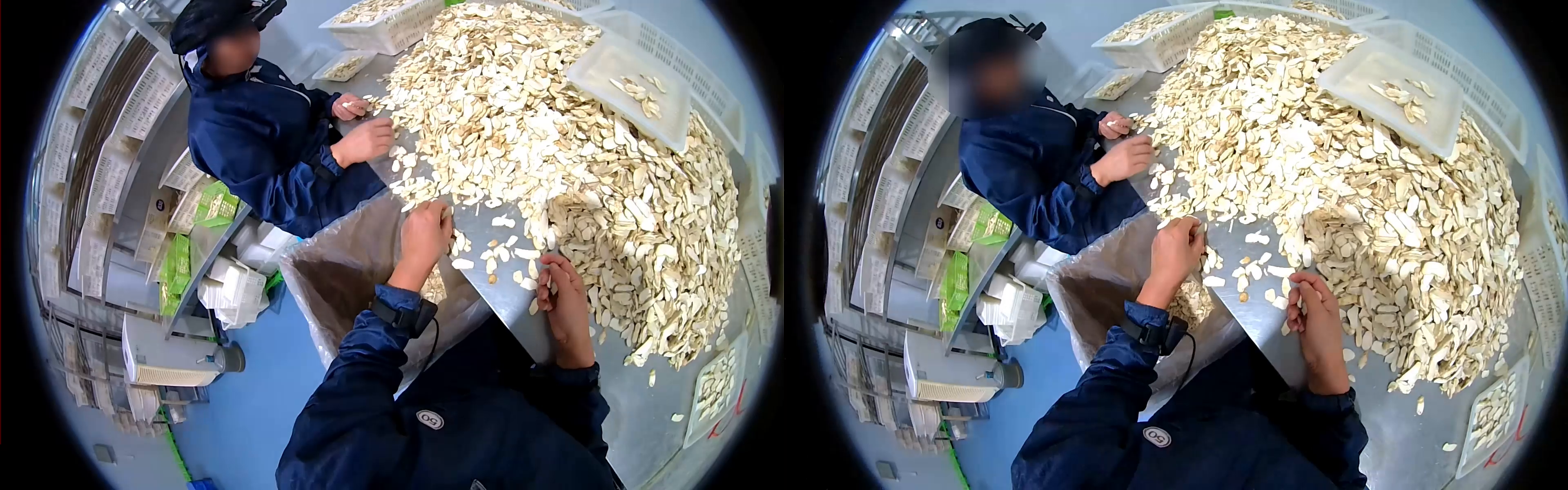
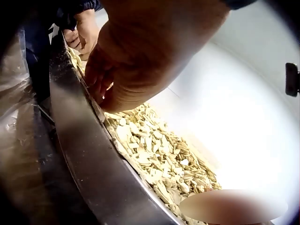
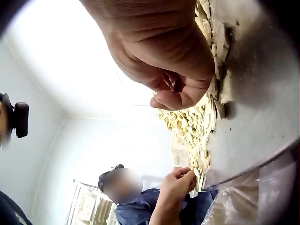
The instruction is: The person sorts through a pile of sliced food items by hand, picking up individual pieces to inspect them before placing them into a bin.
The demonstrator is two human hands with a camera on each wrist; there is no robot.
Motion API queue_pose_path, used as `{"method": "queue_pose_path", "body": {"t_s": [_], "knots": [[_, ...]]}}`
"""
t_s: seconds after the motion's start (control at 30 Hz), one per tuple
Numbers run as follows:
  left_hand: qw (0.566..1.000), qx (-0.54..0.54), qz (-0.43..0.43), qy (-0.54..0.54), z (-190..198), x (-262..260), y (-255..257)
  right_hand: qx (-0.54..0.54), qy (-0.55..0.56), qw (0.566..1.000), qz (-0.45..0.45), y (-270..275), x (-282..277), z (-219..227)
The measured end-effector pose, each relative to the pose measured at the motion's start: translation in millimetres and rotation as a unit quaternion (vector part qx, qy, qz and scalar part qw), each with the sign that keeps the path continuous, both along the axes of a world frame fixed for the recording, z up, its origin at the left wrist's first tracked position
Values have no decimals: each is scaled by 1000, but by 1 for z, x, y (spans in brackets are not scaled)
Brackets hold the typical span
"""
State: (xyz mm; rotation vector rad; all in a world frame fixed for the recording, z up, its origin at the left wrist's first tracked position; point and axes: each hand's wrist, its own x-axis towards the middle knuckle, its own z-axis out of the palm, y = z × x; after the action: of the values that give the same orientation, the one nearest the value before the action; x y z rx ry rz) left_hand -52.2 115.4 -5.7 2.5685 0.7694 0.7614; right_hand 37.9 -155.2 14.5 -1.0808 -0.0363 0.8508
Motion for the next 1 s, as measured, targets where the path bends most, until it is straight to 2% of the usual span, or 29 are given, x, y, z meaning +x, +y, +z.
{"method": "queue_pose_path", "body": {"t_s": [0.1,0.2,0.3,0.4,0.5,0.6,1.0], "knots": [[998,53,8,-26,-4,-2,0,-2,0,1000,4,0,0,1],[997,-21,18,-72,-3,-3,2,-3,-1,1000,3,-1,0,1],[984,-156,19,-88,4,-5,-3,-3,-4,1000,1,-1,0,1],[973,-203,28,-106,3,-6,-3,-3,-12,1000,1,0,0,2],[978,-179,27,-100,-6,-7,2,-4,-13,1000,1,0,0,2],[985,-105,26,-135,-10,-9,1,-2,-15,1000,-1,-1,-1,1],[982,-84,34,-166,-26,-46,-36,-11,-21,1000,-2,0,-2,5]]}}
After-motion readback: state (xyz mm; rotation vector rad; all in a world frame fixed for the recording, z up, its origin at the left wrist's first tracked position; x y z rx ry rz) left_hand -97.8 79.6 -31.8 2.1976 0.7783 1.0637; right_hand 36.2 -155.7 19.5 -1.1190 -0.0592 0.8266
